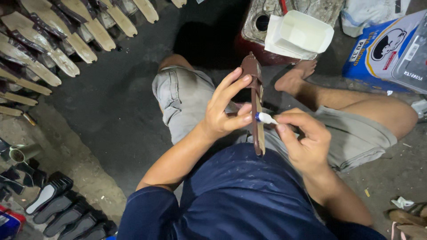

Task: The person sits on the floor and uses a toothbrush to apply a brown substance to the edges of a shoe part. They repeatedly dip the toothbrush into a container and brush the substance onto the shoe part, then place it on a rack with other similar parts.

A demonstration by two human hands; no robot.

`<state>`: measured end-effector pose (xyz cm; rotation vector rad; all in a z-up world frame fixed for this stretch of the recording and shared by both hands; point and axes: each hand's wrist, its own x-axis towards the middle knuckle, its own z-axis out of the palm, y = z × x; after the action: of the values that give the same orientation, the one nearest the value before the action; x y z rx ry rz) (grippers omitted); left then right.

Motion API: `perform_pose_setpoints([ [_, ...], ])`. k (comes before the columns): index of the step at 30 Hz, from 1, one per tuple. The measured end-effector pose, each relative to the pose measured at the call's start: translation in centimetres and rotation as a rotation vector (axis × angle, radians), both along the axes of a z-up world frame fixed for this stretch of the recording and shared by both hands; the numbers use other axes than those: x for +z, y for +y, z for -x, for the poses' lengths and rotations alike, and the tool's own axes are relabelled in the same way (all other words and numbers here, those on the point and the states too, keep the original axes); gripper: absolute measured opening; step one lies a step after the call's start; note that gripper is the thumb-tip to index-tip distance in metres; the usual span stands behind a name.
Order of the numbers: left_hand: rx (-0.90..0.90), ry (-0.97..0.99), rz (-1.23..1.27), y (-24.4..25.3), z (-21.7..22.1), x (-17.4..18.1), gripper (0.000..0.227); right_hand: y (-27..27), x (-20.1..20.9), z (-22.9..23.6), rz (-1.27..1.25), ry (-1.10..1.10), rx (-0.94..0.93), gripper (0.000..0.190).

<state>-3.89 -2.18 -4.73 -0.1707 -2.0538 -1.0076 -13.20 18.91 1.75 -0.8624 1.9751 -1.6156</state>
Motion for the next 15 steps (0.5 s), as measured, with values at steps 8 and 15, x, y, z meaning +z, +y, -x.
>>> perform_pose_setpoints([
  [8,0.003,-0.077,-0.044,-0.2,-0.2,0.5,0.063,0.5,1.4,-0.6,0.056,-0.023,-0.008,0.013],
  [15,0.03,-0.094,-0.1,0.2,-0.1,0.9,0.056,0.6,1.8,0.1,0.085,0.03,0.029,0.013],
])
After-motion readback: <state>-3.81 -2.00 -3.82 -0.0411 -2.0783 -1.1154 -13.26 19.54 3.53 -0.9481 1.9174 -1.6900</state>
